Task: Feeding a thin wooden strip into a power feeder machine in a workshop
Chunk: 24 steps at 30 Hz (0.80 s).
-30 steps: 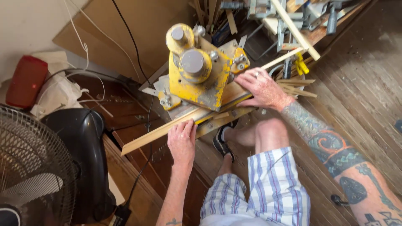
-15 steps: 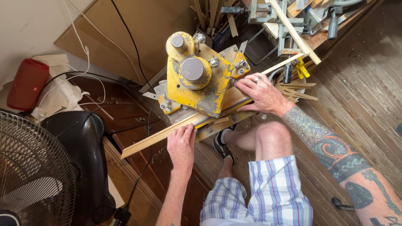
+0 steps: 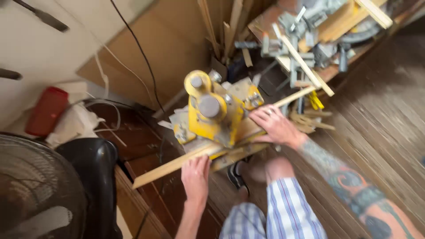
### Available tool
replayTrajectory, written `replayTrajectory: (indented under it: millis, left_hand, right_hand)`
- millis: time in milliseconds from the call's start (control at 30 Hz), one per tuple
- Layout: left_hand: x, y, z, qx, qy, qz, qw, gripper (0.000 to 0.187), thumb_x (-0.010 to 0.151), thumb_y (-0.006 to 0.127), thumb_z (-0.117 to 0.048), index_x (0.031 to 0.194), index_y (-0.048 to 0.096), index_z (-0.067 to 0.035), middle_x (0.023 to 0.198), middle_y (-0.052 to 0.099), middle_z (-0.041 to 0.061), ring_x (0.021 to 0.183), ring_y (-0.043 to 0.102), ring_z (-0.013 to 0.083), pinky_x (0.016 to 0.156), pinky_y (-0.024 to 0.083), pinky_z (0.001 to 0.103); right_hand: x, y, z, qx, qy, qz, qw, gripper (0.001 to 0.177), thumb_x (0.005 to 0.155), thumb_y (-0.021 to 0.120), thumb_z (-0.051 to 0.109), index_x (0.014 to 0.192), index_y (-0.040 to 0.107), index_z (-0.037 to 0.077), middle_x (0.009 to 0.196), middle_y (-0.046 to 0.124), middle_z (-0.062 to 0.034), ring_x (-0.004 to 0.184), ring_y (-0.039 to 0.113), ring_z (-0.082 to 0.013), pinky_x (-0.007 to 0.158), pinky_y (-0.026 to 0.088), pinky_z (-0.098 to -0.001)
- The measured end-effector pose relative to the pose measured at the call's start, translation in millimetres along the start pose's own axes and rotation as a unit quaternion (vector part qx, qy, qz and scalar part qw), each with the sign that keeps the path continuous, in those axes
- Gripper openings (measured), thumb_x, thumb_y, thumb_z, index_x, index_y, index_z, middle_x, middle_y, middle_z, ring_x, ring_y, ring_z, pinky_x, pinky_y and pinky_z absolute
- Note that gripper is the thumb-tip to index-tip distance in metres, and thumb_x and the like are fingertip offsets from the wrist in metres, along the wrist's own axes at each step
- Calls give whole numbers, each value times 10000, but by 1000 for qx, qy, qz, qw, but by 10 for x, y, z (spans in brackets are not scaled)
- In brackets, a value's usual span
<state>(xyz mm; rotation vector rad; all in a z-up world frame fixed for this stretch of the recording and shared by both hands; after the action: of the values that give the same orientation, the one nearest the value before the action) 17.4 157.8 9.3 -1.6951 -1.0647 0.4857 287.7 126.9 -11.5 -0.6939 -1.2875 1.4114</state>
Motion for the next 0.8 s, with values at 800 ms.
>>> replayTrajectory:
  millis: [800]
  left_hand:
    - [49,148,43,35,61,-11,997,204,938,701,-234,1098,695,-107,992,679,52,807,603,274,742,483,400]
  right_hand:
    - [70,40,-177,39,14,-7,999,818,698,852,614,1238,608,50,1213,661,-140,1120,624,-351,1045,453,-546]
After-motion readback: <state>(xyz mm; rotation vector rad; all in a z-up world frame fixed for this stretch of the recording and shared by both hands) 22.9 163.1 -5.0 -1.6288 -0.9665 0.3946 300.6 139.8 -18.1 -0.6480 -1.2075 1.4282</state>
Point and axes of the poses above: each hand's wrist, its own x-axis towards the middle knuckle, its own y-axis out of the palm, z = x × y, the point moved 9 cm from there along x, towards the middle knuckle
